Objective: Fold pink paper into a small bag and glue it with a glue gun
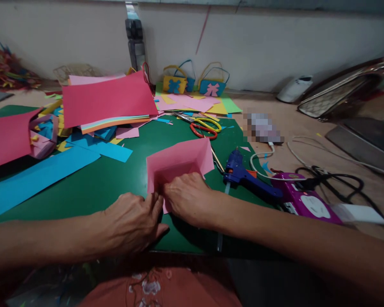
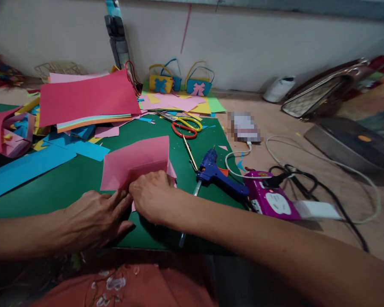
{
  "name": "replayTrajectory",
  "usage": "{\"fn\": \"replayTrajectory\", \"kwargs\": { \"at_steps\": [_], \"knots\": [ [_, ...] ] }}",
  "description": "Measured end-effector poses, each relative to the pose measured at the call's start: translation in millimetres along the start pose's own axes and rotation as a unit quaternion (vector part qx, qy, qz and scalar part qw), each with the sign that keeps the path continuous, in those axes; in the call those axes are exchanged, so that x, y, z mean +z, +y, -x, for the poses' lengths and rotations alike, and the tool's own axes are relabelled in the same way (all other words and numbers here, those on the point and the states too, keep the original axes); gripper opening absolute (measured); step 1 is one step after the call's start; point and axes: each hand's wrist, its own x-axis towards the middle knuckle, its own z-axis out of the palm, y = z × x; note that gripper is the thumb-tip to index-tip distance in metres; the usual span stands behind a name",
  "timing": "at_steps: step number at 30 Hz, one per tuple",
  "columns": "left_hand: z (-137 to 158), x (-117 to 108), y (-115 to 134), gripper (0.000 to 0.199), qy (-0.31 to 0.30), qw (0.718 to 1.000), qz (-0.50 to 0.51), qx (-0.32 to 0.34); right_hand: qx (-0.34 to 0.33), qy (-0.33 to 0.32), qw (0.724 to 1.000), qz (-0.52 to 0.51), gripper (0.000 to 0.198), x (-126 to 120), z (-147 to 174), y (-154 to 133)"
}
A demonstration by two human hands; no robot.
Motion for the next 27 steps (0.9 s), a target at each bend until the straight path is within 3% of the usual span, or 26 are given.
{"fn": "replayTrajectory", "kwargs": {
  "at_steps": [5, 10, 27],
  "knots": [
    [-0.2, -0.2, 0.1, 0.049, -0.009, 1.0, -0.002, -0.004, 0.017, -0.014, 1.0, -0.007, 0.022, -3.5, -4.1, -1.7],
    [-0.4, 2.4, -1.0, 0.051, 0.022, 1.0, -0.005, 0.01, 0.019, -0.016, 1.0, 0.006, 0.023, -6.0, -2.5, 0.6],
    [-1.1, 10.0, -1.0, 0.059, 0.073, 0.997, -0.006, -0.006, 0.044, 0.045, 0.986, 0.154, 0.054, 29.8, 31.1, 16.0]
  ]
}}
